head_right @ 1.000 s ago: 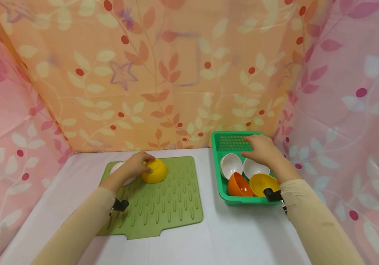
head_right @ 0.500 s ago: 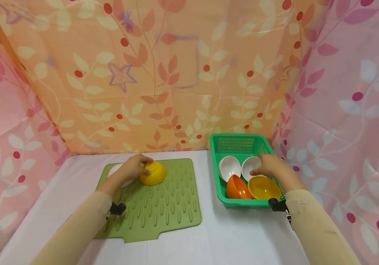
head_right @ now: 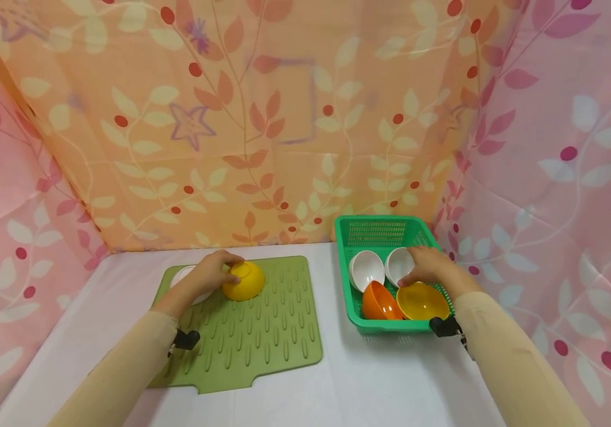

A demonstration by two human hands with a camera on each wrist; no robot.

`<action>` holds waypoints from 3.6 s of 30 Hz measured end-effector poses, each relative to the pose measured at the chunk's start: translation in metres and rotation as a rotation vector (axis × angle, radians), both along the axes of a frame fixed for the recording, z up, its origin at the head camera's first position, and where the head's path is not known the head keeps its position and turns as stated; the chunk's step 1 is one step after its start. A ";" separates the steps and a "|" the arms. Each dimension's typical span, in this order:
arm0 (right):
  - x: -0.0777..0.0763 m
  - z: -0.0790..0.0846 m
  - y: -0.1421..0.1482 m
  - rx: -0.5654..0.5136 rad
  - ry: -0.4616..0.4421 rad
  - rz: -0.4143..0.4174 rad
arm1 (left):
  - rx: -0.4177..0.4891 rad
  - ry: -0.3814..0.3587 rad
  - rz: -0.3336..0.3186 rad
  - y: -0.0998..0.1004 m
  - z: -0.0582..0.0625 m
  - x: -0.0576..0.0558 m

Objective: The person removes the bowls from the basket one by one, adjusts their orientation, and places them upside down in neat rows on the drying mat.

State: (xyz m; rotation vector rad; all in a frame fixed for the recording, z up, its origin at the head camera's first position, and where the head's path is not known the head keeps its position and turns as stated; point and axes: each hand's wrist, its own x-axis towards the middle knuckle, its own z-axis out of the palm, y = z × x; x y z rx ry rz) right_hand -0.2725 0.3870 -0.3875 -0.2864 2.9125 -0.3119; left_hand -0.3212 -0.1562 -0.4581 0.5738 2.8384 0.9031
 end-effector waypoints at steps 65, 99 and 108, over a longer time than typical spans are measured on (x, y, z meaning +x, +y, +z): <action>0.077 0.025 -0.148 -0.253 0.455 0.167 | 0.018 0.031 -0.004 -0.002 0.001 0.004; 0.117 -0.048 -0.254 -0.306 0.355 0.345 | -0.002 0.066 0.041 0.006 0.000 0.013; 0.114 -0.053 -0.256 -0.346 0.378 0.366 | 0.032 0.105 0.068 0.007 0.000 0.020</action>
